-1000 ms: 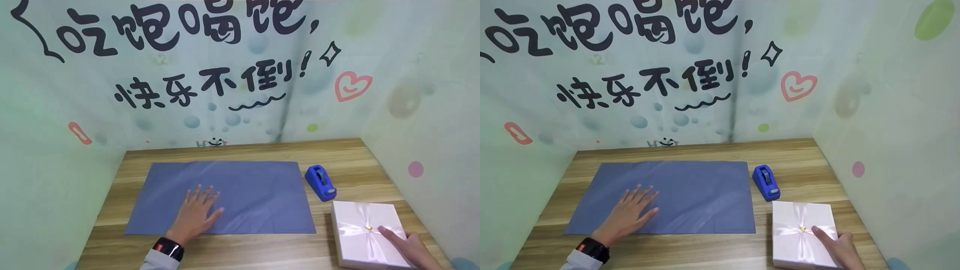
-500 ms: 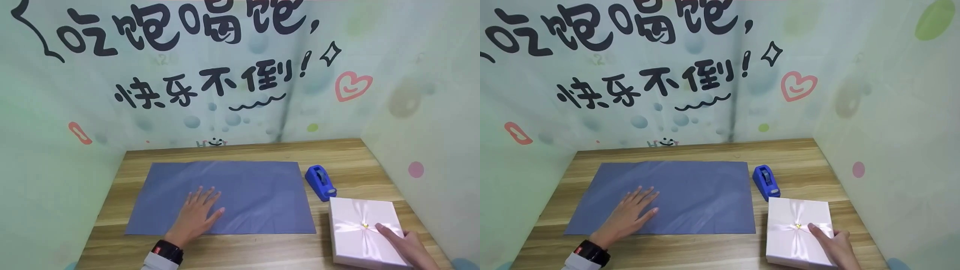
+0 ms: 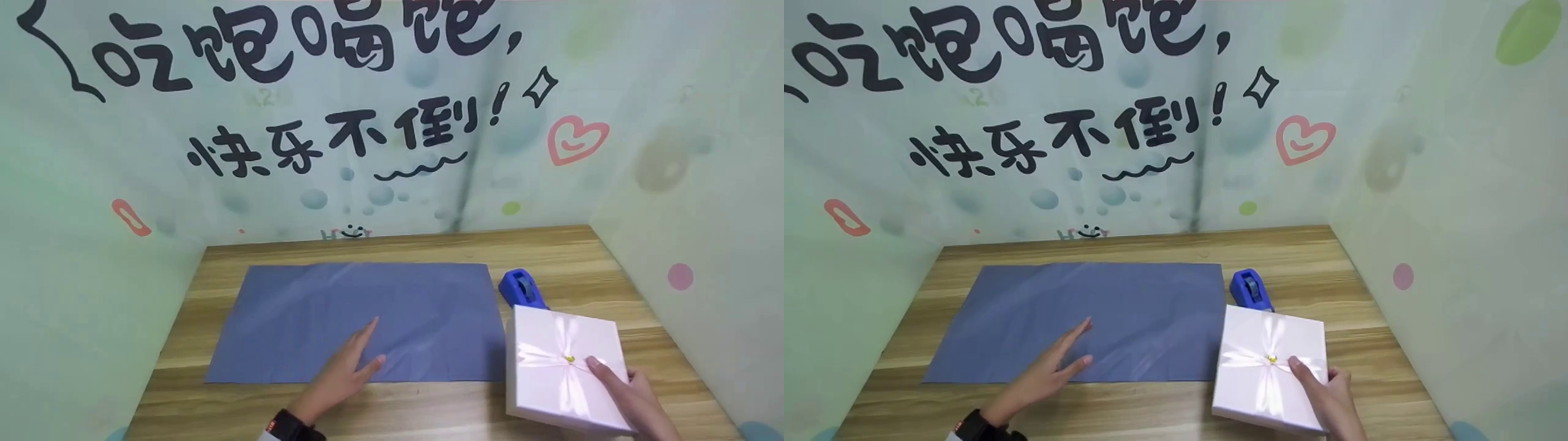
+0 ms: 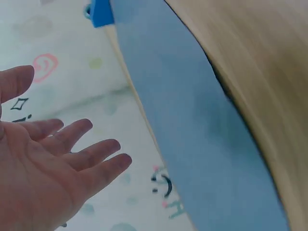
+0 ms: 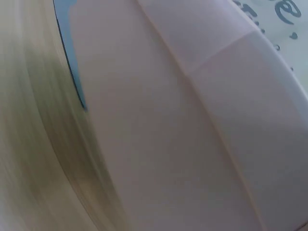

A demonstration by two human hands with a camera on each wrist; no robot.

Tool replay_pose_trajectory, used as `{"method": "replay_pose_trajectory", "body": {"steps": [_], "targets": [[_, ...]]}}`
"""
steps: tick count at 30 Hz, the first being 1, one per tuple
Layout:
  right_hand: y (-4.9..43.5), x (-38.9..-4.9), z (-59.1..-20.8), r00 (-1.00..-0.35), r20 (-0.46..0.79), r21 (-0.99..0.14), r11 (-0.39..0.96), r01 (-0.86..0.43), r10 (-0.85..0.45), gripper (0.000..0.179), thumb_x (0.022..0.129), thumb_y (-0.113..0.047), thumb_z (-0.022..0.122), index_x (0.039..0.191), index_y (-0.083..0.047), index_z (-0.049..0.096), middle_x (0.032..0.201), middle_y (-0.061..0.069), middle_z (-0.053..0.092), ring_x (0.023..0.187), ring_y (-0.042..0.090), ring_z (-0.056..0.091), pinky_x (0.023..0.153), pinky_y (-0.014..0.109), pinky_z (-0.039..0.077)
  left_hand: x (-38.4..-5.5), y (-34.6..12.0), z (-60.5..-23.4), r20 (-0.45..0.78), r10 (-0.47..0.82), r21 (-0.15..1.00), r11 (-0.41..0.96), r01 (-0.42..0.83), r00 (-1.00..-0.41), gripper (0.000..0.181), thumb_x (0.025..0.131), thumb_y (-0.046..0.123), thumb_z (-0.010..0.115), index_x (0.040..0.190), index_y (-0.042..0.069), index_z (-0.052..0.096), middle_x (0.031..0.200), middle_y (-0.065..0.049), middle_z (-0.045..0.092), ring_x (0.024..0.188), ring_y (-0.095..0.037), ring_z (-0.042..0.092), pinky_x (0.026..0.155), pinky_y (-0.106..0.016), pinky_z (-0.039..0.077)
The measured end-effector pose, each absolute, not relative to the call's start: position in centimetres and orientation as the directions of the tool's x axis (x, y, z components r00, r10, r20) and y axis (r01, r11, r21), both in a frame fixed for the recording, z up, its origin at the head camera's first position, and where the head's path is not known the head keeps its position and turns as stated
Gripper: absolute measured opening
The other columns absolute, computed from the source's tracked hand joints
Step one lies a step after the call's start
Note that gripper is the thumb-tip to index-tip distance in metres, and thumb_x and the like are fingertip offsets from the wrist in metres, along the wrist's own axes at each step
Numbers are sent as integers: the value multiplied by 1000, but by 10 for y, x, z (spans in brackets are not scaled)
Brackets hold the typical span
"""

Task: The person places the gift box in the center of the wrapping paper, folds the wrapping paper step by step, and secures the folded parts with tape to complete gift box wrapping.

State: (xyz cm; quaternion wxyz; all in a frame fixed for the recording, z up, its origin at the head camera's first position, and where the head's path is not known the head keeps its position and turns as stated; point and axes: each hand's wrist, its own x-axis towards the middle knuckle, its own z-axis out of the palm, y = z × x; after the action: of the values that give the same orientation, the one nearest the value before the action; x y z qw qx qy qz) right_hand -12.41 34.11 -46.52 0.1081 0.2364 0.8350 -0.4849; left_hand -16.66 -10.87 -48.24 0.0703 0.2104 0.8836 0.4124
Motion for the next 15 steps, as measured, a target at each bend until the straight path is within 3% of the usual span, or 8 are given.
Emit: {"method": "replay_pose_trajectory", "body": {"steps": [7,9,11,15], "targets": [[296,-125,-473,-871,-411,-839,263,477,269,85,88,-50,54,132,12,17,112,21,44,75,11,58,66,24,51,-150,-70,-494,23,486,956,246,162,-874,77,95,35,50,151,15,1,149,-25,25,129,-44,38,104,-53,35],[284,-126,-475,-873,-410,-841,261,475,265,86,88,-50,55,133,12,16,117,25,41,77,11,57,68,24,51,-144,-59,-498,-7,494,979,181,95,-870,79,95,36,51,151,16,-1,148,-26,25,124,-40,46,101,-46,41],[274,-127,-476,-877,-409,-847,255,467,251,88,88,-50,55,134,12,15,121,28,39,80,12,57,69,24,50,-138,-48,-503,-44,496,991,131,25,-867,83,93,38,52,150,16,-4,148,-27,25,113,-32,55,90,-39,50],[255,-128,-481,-883,-403,-854,249,457,240,88,88,-49,55,135,12,14,126,30,36,87,17,57,71,23,48,-128,-27,-509,-96,504,995,71,-70,-858,94,91,42,55,148,10,-13,145,-35,21,116,-37,52,89,-43,50]]}}
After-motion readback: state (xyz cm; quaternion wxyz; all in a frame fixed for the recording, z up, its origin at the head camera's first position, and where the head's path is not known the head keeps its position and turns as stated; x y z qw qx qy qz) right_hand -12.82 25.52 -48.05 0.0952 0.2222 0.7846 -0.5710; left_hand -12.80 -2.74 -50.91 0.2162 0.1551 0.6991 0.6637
